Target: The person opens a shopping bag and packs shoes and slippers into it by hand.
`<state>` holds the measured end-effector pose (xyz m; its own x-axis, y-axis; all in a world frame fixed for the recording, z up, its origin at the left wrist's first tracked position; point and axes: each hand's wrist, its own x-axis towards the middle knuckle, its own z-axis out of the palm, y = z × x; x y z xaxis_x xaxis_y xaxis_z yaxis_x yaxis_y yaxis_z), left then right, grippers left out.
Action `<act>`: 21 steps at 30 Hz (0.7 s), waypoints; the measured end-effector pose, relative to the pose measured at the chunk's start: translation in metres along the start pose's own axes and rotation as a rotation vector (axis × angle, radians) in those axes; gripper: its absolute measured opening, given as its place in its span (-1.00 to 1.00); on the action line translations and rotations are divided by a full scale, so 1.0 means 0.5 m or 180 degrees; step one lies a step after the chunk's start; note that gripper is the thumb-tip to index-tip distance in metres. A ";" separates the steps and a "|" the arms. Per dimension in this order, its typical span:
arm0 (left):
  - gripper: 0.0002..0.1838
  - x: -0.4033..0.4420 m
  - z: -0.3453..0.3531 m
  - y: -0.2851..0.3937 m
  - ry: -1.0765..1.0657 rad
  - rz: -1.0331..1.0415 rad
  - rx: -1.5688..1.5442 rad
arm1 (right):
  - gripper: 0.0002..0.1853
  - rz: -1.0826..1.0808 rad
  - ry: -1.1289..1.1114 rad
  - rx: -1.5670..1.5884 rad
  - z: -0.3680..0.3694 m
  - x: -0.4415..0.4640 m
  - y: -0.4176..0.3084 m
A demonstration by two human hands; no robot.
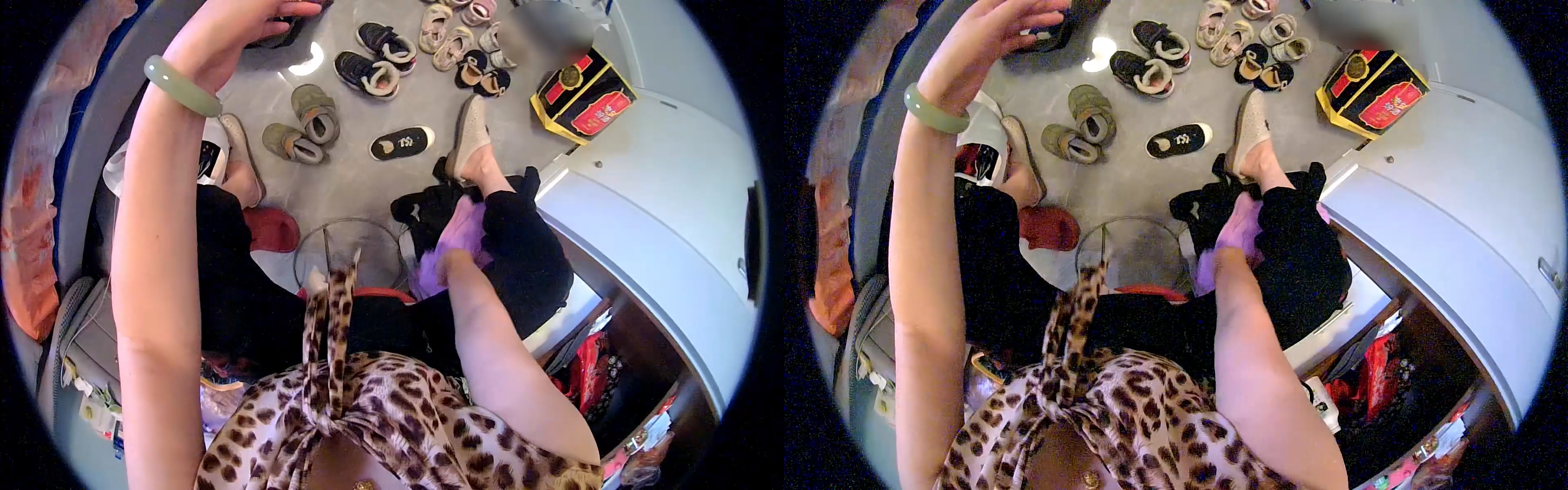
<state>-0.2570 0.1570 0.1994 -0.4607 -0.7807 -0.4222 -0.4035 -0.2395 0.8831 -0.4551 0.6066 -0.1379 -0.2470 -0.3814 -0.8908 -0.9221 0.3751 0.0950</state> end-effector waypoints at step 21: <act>-0.64 0.065 -0.153 -0.066 0.0672 0.0053 -0.1289 | -0.18 0.0693 -0.0201 0.4428 -0.217 0.281 -0.362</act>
<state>-0.1983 0.0957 0.1723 -0.2763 -0.8769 -0.3933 -0.0364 -0.3993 0.9161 -0.3555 0.3933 -0.2320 -0.2968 -0.1844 -0.9370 0.1857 0.9513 -0.2461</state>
